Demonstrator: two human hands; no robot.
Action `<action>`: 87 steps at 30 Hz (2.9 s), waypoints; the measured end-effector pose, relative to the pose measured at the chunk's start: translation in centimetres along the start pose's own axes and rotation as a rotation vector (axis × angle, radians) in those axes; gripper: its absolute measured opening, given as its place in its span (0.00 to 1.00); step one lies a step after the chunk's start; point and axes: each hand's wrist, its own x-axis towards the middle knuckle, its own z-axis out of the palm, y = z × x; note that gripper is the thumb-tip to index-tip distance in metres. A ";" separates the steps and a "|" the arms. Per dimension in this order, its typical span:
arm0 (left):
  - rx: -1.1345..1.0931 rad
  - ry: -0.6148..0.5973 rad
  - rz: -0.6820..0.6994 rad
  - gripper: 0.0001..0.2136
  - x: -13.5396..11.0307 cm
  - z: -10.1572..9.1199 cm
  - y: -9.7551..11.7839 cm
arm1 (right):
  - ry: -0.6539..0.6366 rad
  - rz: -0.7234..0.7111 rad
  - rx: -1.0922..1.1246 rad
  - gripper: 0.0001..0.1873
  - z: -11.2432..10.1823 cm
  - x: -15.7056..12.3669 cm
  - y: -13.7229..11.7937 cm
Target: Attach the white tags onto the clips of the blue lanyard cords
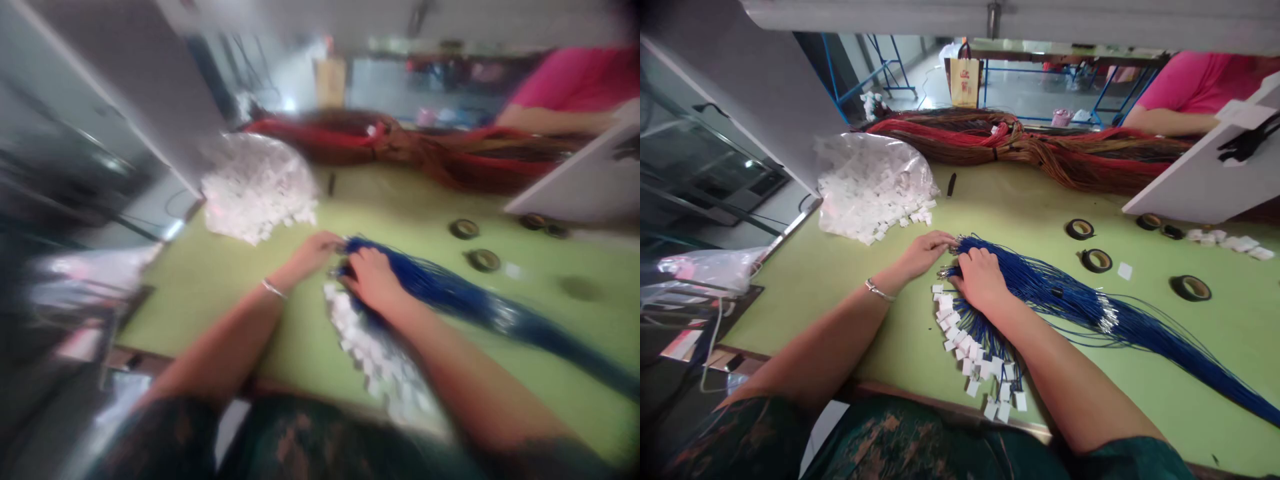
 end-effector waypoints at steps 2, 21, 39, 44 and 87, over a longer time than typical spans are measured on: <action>0.021 0.001 0.015 0.13 0.0 0.2 -0.1 | 0.027 -0.039 -0.003 0.13 0.1 0.0 0.0; -0.017 0.008 -0.030 0.13 0.1 0.5 0.1 | 0.051 -0.174 0.062 0.07 0.9 0.6 1.4; -0.485 -0.100 -0.322 0.19 -2.2 3.3 2.0 | 0.349 0.100 1.054 0.09 0.5 0.9 3.2; -0.470 -0.133 -0.339 0.17 -2.5 2.9 2.5 | 0.325 0.143 1.163 0.11 0.5 1.0 3.5; -0.686 -0.045 -0.419 0.17 1.1 1.4 3.3 | 0.206 0.075 0.728 0.06 -0.3 0.8 3.9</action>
